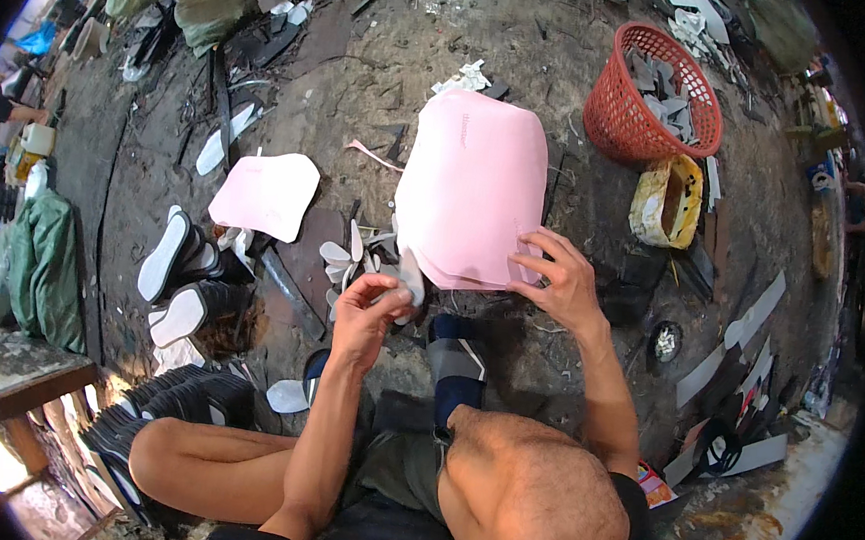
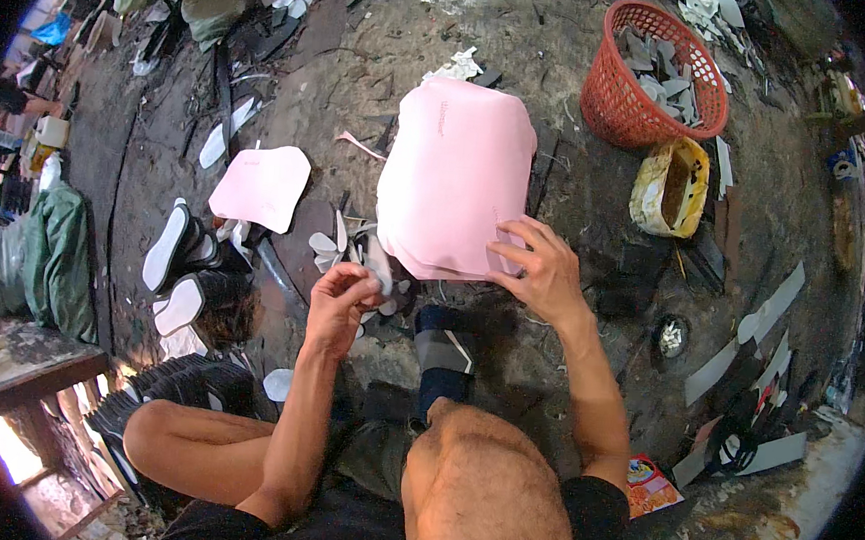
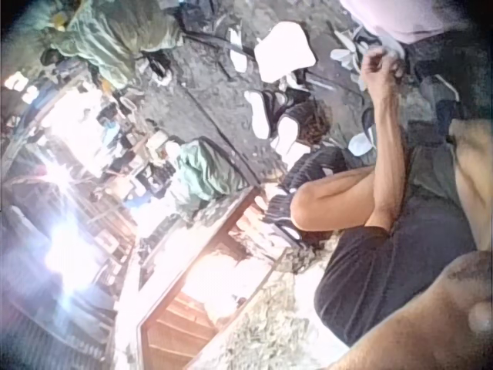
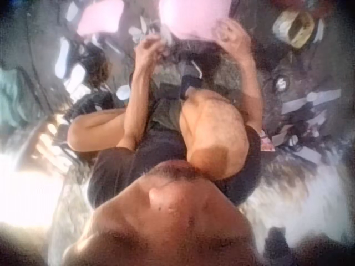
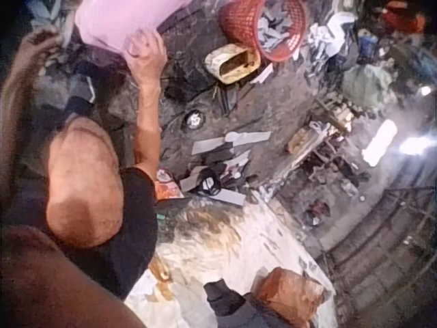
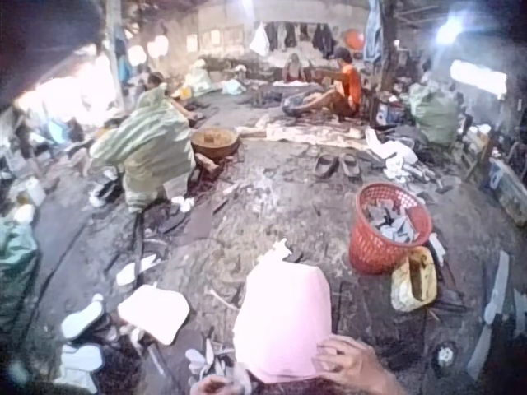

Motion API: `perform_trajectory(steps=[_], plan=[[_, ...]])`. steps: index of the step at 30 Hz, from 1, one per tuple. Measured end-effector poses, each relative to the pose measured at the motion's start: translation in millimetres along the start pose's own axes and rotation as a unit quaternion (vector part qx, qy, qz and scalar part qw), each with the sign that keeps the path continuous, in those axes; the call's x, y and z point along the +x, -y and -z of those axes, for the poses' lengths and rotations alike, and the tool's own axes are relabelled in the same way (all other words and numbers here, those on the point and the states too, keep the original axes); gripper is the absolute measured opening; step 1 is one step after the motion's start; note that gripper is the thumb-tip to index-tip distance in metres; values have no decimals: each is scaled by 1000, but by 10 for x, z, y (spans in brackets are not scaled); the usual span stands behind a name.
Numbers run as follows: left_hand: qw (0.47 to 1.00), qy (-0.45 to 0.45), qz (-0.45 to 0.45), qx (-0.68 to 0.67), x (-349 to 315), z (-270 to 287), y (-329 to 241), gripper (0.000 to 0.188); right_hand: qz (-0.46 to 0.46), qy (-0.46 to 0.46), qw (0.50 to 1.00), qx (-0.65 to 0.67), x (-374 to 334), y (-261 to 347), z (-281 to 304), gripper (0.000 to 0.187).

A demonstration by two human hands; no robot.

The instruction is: The person sits on the ground and uses a knife to trim the edges of white and pink shoe insoles. They repeatedly pick up an insole, cut along the edges, and place the trimmed pieces aside.

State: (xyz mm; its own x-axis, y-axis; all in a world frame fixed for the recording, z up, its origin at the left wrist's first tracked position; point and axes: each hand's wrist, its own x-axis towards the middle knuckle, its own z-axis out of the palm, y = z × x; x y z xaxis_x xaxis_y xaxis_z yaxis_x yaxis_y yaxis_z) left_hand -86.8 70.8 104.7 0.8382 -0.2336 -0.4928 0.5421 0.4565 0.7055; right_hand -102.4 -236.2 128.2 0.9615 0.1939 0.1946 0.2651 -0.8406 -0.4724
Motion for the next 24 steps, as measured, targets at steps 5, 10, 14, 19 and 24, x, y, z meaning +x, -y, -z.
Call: perform_trajectory(steps=[5, 10, 14, 19, 24], plan=[[981, -174, -71, -53, 134, -187, 36, 23, 115, -21, 978, -171, -172, -147, -211, 23], [931, -41, -237, 275, 476, -637, 403, 29, -243, -184, 904, 301, 409, -96, 192, 24], [604, 21, -432, 669, 637, -618, 169, 32, -13, -291, 952, 92, 698, 585, 704, 18], [574, 57, -444, 686, 642, -598, 304, 33, 10, -142, 989, 30, 439, 583, -148, 17], [617, 96, -420, 658, 699, -394, 229, 38, 20, -98, 994, 32, 222, 676, -318, 28]])
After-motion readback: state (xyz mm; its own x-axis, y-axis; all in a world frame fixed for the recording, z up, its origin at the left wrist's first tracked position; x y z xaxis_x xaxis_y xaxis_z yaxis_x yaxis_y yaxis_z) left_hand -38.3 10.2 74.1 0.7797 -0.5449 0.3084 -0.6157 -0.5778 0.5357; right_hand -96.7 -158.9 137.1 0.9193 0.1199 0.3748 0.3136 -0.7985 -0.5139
